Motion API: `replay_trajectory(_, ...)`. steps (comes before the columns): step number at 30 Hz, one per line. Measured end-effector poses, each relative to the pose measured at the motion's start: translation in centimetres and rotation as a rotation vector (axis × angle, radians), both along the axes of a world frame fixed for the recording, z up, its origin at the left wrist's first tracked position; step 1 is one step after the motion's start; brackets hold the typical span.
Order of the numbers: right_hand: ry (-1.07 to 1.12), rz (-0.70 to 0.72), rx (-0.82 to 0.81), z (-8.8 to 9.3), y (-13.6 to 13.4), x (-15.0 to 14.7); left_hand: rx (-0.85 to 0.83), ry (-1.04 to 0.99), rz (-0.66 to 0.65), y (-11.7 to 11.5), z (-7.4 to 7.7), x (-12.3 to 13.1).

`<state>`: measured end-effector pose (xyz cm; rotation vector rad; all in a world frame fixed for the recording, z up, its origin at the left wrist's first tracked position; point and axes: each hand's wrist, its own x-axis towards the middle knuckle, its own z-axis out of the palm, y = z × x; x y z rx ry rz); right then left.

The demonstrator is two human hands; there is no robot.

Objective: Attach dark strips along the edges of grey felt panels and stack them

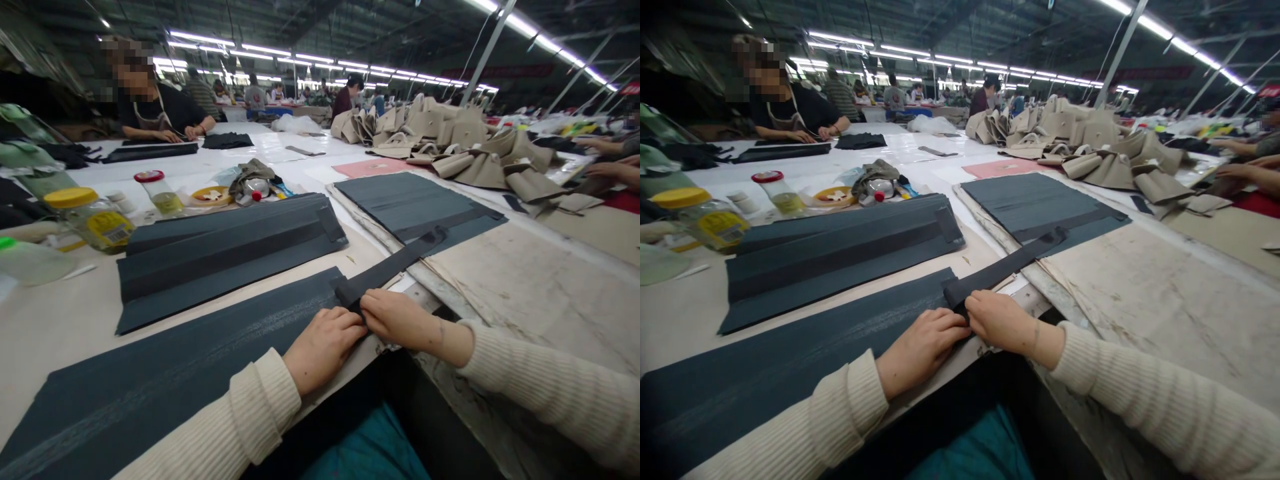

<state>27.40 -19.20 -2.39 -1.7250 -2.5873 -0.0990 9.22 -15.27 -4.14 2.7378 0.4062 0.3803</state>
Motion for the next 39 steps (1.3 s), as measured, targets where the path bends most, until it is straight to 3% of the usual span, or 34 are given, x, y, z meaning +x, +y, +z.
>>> replay_trajectory(9,-0.077,-0.053,0.032,1.5,4.3,0.3,-0.028,0.028,-0.013,0.2,0.3,-0.1)
replay_trajectory(14,0.191,-0.048,-0.136,2.4,4.8,1.4,-0.005,0.0,0.007,0.1,0.3,-0.1)
replay_trajectory(18,0.415,0.096,-0.252,1.6,2.7,2.8,0.023,-0.007,0.018,0.1,0.0,-0.1)
replay_trajectory(21,0.395,0.199,-0.225,0.9,1.2,3.1,0.049,-0.007,0.034,0.0,-0.2,-0.2)
replay_trajectory(24,0.362,0.198,-0.142,0.4,0.6,2.5,0.09,-0.006,0.049,0.0,-0.2,-0.2)
replay_trajectory(28,0.296,0.133,0.006,-0.7,1.5,1.3,0.118,0.009,0.046,-0.2,-0.2,-0.2)
replay_trajectory(31,0.232,0.163,0.076,-1.4,2.6,1.2,0.106,-0.009,0.033,-0.2,-0.3,-0.2)
replay_trajectory(35,0.189,0.247,0.061,-1.5,3.5,1.5,0.078,-0.048,0.057,-0.1,-0.3,-0.2)
replay_trajectory(39,0.213,0.167,0.021,-0.7,4.4,1.3,0.035,-0.039,0.053,0.0,-0.2,-0.2)
